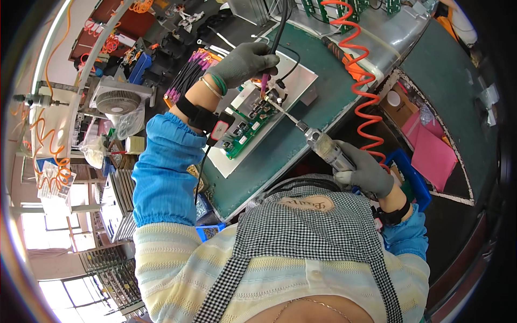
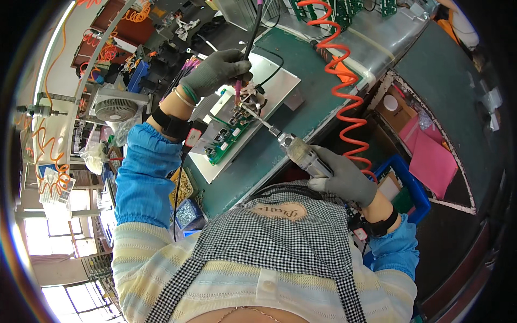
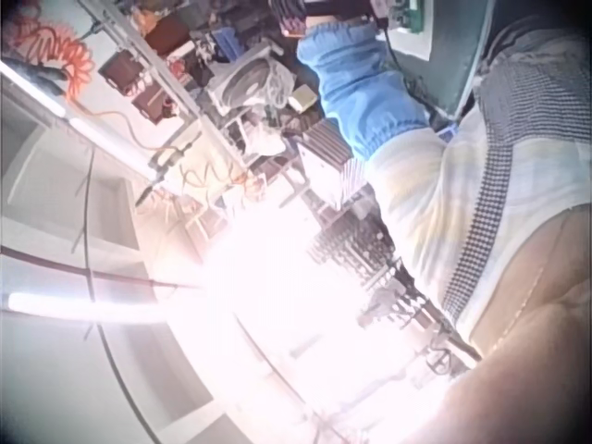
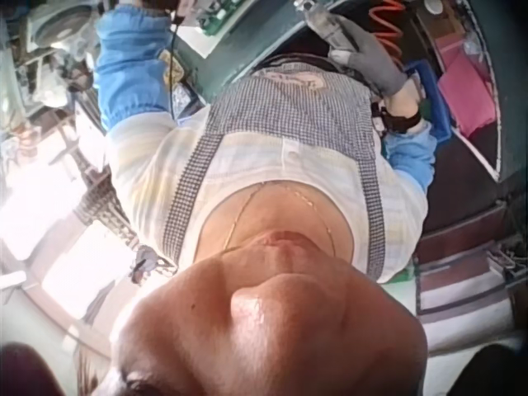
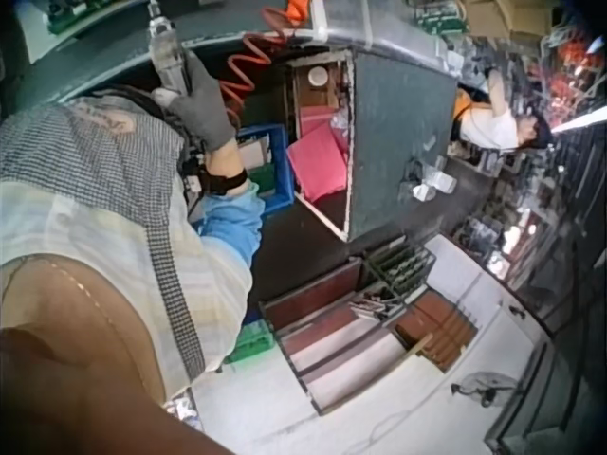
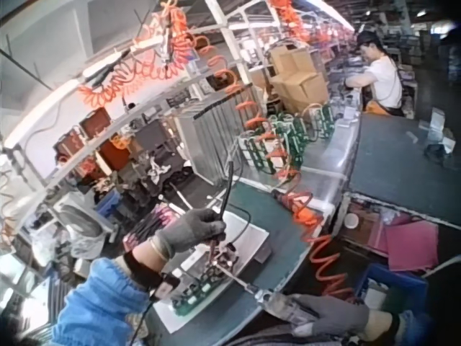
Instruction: Assembling electronic components onto a metal chassis using an electric screwdriver and connecting internal wiring.
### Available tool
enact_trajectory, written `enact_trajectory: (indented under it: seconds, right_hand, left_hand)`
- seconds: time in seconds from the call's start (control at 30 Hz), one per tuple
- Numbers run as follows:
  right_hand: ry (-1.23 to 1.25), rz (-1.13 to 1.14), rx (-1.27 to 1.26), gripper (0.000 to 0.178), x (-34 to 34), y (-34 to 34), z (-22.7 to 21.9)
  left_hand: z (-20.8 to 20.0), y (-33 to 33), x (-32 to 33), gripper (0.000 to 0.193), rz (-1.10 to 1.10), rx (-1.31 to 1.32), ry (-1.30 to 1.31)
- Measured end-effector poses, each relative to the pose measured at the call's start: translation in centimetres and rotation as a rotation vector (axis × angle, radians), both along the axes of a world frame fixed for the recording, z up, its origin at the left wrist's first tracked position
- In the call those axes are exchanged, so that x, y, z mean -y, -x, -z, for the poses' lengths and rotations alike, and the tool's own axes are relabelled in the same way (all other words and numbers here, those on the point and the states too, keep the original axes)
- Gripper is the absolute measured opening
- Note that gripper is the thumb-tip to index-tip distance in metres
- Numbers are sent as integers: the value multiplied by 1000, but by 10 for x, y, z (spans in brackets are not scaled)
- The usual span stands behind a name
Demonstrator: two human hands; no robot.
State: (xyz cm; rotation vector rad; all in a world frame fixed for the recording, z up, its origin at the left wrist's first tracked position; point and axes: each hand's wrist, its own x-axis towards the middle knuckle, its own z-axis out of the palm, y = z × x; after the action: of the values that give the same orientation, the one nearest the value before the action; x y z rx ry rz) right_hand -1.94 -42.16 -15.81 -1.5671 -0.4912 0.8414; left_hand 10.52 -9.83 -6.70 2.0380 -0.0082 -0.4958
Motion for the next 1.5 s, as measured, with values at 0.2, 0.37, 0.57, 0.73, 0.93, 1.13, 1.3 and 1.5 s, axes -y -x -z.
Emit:
enact_trajectory:
  seconds: [0.2, 0.37, 0.57, 0.73, 0.93, 1.13, 1.3, 1.5]
  right_hand:
    - [-14, -4, 41, 77, -3, 0, 4]
    - [-23, -21, 15, 70, -13, -4, 2]
    - [-59, 28, -39, 60, -27, -4, 2]
    - [-98, 19, -114, 56, -32, -3, 7]
    - [-99, 7, -170, 54, -38, -5, 5]
    - [-124, 38, -433, 51, -38, -3, -7]
    - [-64, 38, -474, 47, -42, -4, -16]
    - [-38, 40, -435, 44, -44, -4, -23]
  left_hand:
    - [14, 3, 11, 24, -63, -30, 83]
    - [26, -6, 18, 23, -156, -123, 39]
    - [30, -12, 16, 21, -105, -142, 54]
    - [33, -9, 10, 19, 2, -111, -36]
    - [30, -8, 10, 20, 67, -78, -47]
    - [25, -4, 14, 19, 82, -78, -119]
    - [30, -5, 10, 20, 100, -97, -76]
    - [39, -8, 7, 20, 67, -86, -53]
